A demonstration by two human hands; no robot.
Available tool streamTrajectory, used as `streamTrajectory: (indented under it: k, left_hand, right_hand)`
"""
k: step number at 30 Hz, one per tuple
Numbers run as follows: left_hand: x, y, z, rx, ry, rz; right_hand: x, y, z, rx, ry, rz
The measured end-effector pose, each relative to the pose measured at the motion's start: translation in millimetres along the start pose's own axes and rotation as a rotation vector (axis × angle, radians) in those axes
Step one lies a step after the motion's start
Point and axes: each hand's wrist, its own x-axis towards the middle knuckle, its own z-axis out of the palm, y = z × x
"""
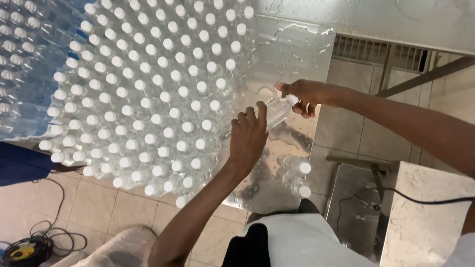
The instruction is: Manually placing and securing plastic caps onto water bottles on a production table.
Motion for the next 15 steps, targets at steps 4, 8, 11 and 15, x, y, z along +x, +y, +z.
streamTrajectory:
  k: [4, 8, 11, 15]
  left_hand:
    - [35, 1, 12, -0.407, -0.072, -0.081]
    - [25, -1, 34, -1.026, -0.203, 0.032]
    - [-18, -2, -13, -1.044, -0.493, 0.030]
    - [-137, 51, 86, -1.461, -0.729, 0.043]
  right_hand:
    - [-48, -47, -18, 0.064, 0.091, -0.241]
    - [-12, -73, -57, -0.679, 0.488, -0.319]
    - [96, -57, -117, -0.944, 0.708, -0.448]
    - [187, -66, -175, -0.830, 0.878, -0.573]
